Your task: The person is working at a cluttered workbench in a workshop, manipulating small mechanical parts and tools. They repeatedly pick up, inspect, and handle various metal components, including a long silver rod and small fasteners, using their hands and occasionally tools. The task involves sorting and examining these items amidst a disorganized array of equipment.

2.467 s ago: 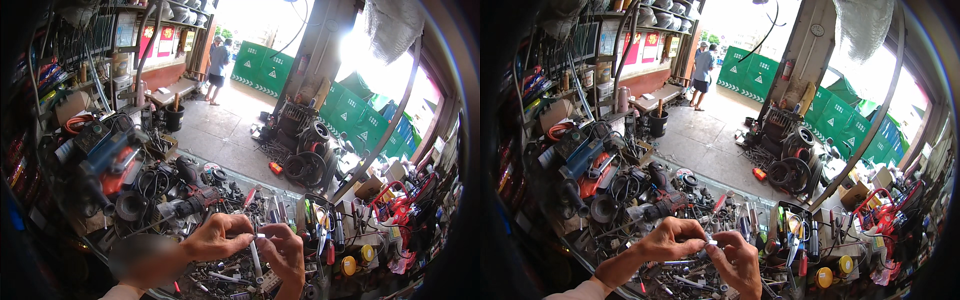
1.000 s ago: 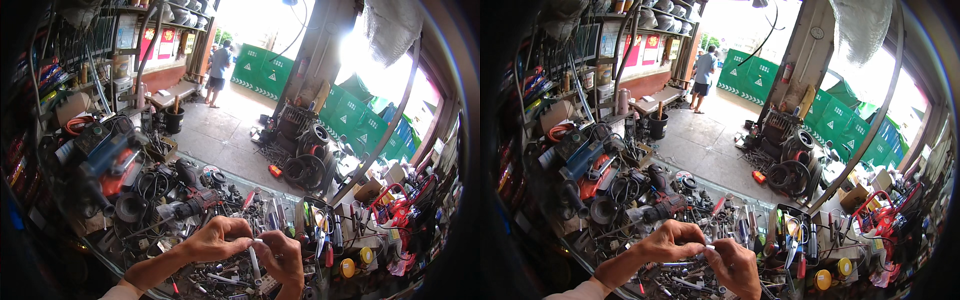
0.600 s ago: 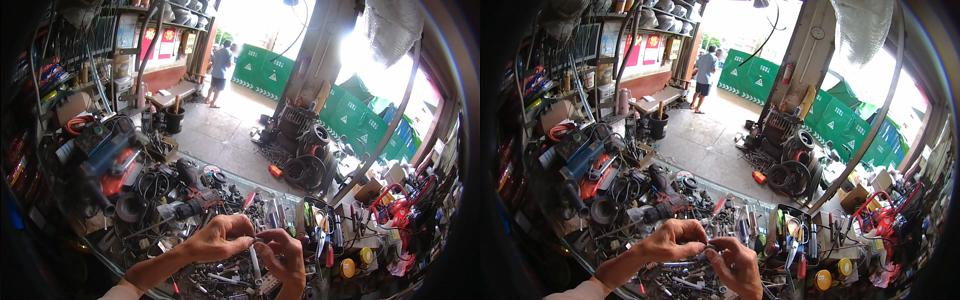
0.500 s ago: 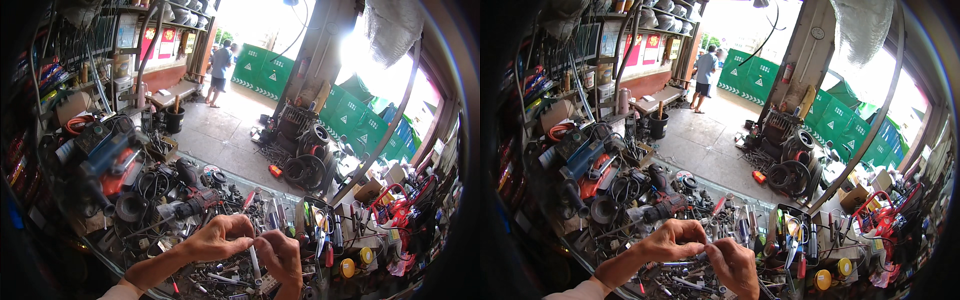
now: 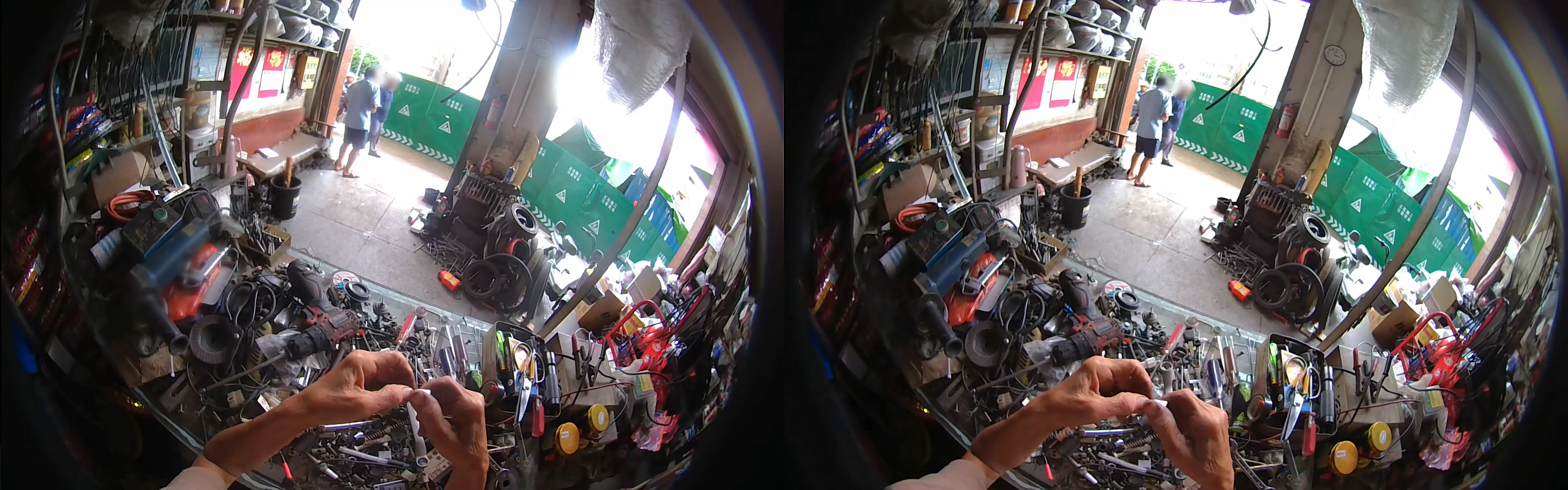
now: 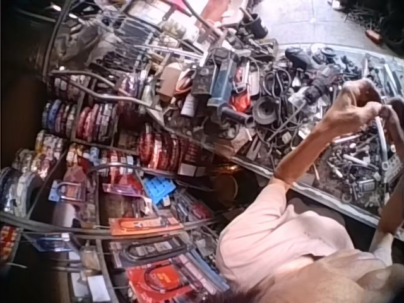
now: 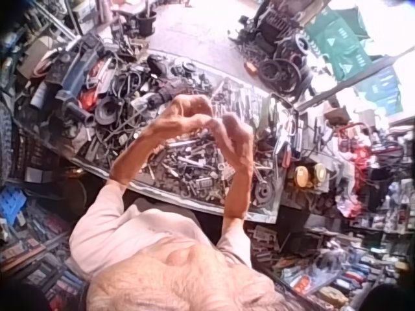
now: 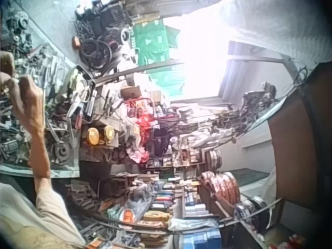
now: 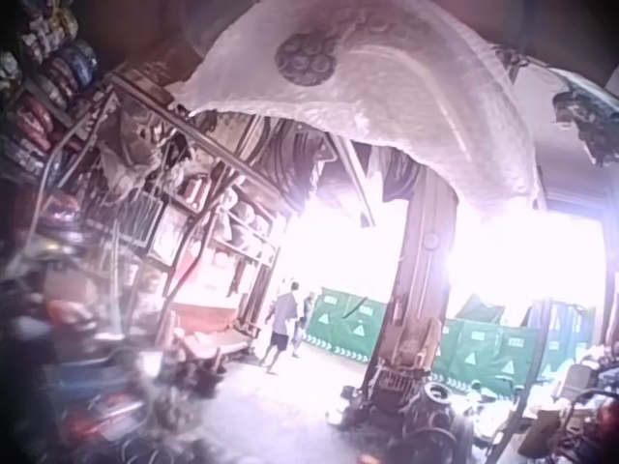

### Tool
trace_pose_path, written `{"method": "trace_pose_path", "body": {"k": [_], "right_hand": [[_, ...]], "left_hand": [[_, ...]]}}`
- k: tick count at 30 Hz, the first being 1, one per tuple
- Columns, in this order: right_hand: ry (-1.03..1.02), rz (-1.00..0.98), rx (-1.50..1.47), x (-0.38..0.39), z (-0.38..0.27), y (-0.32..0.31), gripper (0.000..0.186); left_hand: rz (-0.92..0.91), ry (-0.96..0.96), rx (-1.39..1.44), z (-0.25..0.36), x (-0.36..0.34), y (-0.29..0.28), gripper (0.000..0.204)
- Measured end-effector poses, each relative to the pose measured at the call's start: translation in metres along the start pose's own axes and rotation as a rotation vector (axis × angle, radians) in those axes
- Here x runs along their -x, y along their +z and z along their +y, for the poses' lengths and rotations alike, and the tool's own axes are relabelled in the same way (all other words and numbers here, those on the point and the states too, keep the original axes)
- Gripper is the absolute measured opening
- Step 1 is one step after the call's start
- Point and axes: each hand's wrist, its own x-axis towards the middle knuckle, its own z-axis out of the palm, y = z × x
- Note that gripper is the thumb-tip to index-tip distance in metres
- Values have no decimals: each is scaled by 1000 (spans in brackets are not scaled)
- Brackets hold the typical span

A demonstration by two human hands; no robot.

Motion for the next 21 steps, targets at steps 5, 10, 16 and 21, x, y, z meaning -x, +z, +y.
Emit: {"method": "trace_pose_path", "body": {"k": [5, 10, 16, 21], "right_hand": [[77, 132, -79, 2, 2, 2, 28], [95, 331, -170, 5, 9, 3, 37], [123, 279, -149, 1, 12, -5, 35], [47, 224, -271, 2, -1, -1, 28]], "left_hand": [[-19, -9, 24, 2, 0, 7, 14], [-65, -114, 1, -9, -6, 8, 19], [141, 86, 99, -13, -6, 23, 24], [249, 76, 70, -12, -6, 13, 18]]}}
